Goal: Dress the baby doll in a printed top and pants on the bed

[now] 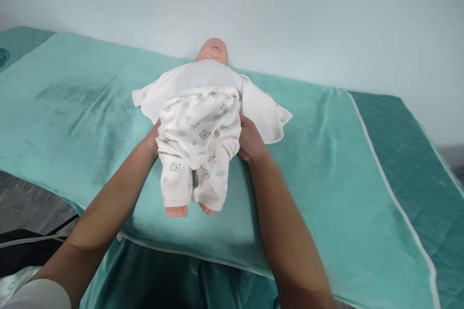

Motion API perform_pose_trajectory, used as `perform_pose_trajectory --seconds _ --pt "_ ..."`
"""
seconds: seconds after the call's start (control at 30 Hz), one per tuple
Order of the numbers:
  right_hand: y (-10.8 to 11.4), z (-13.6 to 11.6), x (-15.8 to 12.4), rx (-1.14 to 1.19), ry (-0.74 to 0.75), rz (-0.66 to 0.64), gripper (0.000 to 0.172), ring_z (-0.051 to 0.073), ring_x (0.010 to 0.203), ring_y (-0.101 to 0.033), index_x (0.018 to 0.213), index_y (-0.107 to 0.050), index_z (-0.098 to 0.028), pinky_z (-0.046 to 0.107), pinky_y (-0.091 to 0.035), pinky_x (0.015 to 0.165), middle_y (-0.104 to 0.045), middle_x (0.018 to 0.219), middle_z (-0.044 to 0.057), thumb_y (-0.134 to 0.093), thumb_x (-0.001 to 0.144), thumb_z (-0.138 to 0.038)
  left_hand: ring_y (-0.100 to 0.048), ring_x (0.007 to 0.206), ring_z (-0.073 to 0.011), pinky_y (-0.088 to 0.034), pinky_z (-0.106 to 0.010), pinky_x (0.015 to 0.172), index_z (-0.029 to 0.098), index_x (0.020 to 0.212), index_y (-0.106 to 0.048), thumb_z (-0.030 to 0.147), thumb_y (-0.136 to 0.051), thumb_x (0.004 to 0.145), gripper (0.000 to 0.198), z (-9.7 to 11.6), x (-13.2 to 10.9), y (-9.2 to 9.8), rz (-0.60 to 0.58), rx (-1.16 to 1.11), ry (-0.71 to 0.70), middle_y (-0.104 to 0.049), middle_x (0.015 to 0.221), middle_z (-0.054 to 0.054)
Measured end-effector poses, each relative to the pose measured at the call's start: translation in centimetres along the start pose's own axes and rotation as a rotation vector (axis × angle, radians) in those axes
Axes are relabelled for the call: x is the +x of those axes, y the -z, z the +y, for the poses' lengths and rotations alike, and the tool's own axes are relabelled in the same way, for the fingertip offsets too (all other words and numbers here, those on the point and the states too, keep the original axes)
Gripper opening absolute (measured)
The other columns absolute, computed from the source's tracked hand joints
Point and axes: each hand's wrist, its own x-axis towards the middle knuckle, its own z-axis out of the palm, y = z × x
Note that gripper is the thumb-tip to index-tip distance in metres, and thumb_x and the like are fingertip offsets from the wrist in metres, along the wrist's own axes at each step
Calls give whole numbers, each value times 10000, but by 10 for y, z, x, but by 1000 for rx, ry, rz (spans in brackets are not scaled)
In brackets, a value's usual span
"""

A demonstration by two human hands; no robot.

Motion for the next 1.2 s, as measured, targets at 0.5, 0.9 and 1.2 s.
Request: perform_pose_trajectory --seconds 0.5,0.9,1.2 --pt "-6 1 3 -304 127 144 214 363 1161 -680 809 -722 -300 546 -565 1023 -809 1005 63 -843 751 -467 -711 1168 -318 -590 -420 978 219 933 -744 435 -880 690 353 -15 12 7 -62 -140 37 -790 1002 -44" --pt "4 11 18 -287 173 329 245 243 841 -662 730 -660 -252 419 -585 799 -734 814 19 -839 666 -407 -701 1151 -304 -574 -455 1028 193 876 -733 354 -850 708 260 -4 11 -2 47 -81 2 -780 956 -42" --pt "6 21 24 -146 225 405 217 191 828 -699 899 -667 -260 359 -602 769 -732 870 -9 -785 775 -394 -670 976 -194 -559 -344 933 235 966 -705 294 -731 842 140 -6 16 7 229 -14 -132 -731 1007 -15"
